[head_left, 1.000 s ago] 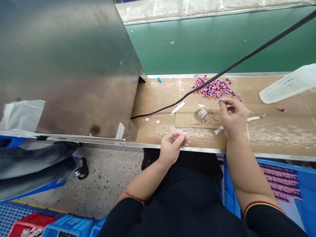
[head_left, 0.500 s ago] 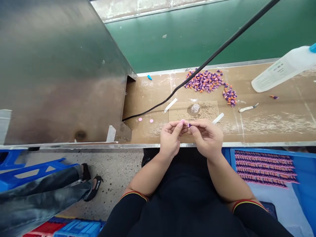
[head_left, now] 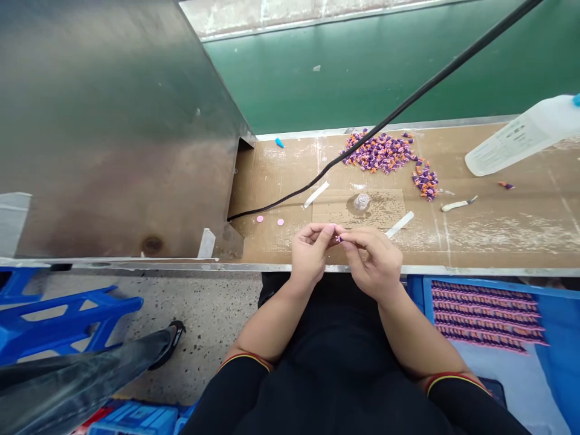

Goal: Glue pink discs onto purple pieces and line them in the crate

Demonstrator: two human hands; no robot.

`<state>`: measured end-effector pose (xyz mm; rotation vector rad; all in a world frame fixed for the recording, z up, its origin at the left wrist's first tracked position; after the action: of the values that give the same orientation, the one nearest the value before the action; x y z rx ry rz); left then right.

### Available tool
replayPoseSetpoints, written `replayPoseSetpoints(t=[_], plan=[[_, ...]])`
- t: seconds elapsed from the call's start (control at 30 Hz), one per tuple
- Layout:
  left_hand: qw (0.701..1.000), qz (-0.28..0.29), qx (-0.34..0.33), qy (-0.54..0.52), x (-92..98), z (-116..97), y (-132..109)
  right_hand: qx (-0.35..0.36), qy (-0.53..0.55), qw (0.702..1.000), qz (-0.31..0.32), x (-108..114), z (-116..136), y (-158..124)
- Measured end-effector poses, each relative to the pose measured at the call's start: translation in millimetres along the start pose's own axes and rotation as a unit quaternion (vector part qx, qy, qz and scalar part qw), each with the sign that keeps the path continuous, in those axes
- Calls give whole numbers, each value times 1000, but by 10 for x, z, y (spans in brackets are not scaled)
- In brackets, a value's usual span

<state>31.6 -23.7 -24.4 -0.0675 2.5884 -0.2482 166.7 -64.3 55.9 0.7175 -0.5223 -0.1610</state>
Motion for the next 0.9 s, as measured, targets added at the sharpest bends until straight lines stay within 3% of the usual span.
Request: replayPoseSetpoints(t=[0.2, 0.43, 0.9], plan=[[998, -15, -60, 6, 2, -38, 10, -44, 47, 998, -14, -18, -8, -12], [999, -10, -32, 34, 45, -9, -38, -106, 94, 990, -12, -52, -133, -50], [994, -20, -74, 79, 105, -103, -122, -37, -3, 999, -18, -74, -65, 9]])
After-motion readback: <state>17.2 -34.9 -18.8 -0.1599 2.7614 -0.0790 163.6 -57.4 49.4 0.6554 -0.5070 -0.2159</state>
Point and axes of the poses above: each hand's wrist, its own y-axis towards the middle knuckle, its own x-axis out of the back of the hand, z = x × y, the point moved 7 cm from there along y, towards the middle knuckle, and after that the axes turned 5 degrees about z, right-handed, at the moved point
